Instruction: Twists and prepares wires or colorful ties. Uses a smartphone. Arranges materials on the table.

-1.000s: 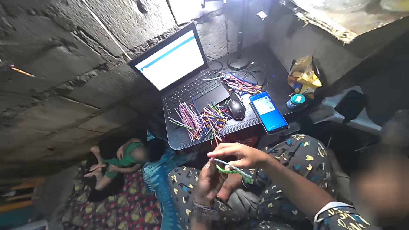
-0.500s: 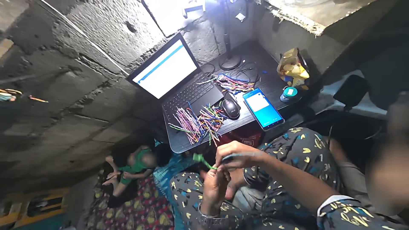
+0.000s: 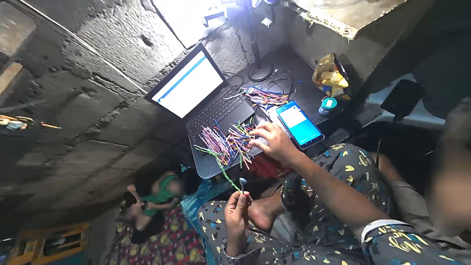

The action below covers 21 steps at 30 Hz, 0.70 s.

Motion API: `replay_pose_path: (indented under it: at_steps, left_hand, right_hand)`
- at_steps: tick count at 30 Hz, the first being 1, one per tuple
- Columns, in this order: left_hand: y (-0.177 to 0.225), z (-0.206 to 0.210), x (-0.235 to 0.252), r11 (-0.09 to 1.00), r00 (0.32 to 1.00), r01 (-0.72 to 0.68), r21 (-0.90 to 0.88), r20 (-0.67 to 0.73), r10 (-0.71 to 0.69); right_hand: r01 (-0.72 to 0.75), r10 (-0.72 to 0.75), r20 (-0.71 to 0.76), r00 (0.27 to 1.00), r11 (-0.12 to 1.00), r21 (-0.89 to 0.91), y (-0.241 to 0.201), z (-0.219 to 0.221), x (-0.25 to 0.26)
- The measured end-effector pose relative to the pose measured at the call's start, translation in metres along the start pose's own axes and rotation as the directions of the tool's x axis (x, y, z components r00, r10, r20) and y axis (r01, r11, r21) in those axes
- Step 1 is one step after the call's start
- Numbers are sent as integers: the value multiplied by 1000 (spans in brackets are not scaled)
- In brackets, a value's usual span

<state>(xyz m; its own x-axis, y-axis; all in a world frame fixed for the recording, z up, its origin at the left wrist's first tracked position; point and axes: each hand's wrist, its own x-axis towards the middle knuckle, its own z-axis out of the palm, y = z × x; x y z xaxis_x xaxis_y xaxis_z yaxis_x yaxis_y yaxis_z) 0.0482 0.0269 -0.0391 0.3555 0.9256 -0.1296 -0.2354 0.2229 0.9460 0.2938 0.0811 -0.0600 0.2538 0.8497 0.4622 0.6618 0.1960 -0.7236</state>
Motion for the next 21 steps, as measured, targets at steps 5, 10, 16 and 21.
replay_pose_path:
  at_steps: [5, 10, 16, 21]
  left_hand:
    - [2, -2, -3, 1000, 998, 26, 17, 61, -27]
    - [4, -5, -7, 999, 997, 32, 36, 74, -35]
    - [4, -8, -14, 961, 958, 197, -193, 245, -148]
    - [3, -4, -15, 826, 864, 377, -420, 481, -150]
  right_hand:
    - [-228, 204, -112, 972, 931, -284, 34, 28, 22]
    - [-174, 147, -114, 983, 943, -285, 36, 34, 21]
    - [-63, 55, 70, 996, 991, 119, -7, 27, -5]
    - [-203, -263, 480, 837, 666, 718, -26, 26, -37]
